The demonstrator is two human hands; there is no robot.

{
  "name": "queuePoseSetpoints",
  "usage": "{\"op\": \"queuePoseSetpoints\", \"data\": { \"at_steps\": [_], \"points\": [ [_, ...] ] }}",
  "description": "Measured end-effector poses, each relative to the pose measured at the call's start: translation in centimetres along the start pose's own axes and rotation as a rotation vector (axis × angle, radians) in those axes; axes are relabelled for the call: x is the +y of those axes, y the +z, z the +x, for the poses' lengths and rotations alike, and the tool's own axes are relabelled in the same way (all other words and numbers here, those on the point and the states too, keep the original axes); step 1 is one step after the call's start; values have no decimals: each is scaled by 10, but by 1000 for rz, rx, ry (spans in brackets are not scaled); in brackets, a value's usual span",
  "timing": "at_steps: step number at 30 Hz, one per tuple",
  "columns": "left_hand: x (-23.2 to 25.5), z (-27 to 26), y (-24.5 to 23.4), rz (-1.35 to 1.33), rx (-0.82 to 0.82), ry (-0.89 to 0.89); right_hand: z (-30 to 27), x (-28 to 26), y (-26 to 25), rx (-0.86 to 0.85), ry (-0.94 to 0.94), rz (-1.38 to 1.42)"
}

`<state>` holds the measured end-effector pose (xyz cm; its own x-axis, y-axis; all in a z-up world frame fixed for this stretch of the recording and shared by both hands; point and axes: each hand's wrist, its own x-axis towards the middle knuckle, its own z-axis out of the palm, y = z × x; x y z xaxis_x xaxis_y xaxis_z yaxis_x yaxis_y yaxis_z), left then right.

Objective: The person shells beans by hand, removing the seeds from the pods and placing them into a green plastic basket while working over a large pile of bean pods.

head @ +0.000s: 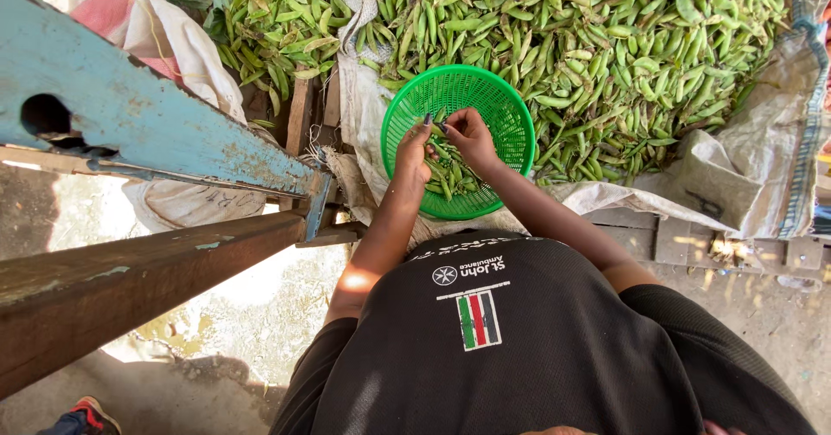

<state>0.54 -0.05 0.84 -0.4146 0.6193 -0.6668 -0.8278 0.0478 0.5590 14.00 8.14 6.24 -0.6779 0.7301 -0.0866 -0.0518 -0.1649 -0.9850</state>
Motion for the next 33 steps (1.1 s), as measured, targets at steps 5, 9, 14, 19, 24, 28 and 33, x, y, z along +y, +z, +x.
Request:
{"op": "queuePoseSetpoints", "data": {
  "at_steps": [5,9,14,19,24,28,33],
  "points": [
    [-1,-7,8,158,-87,56,3,8,-10,-150,314,68],
    [9,-16,8,89,-170,29,3,-5,-10,-178,348,190],
    [18,-34,25,121,-143,137,2,-24,-4,-141,463,156],
    [9,-33,30,117,-113,133,0,-12,-6,-104,374,21],
    [5,-38,37,125,-86,110,1,9,-15,-80,305,40],
    [-6,-42,44,106,-85,158,-5,17,-10,19,139,-82],
    [-19,-37,46,92,-87,249,-16,10,-1,132,132,-168]
  ]
}}
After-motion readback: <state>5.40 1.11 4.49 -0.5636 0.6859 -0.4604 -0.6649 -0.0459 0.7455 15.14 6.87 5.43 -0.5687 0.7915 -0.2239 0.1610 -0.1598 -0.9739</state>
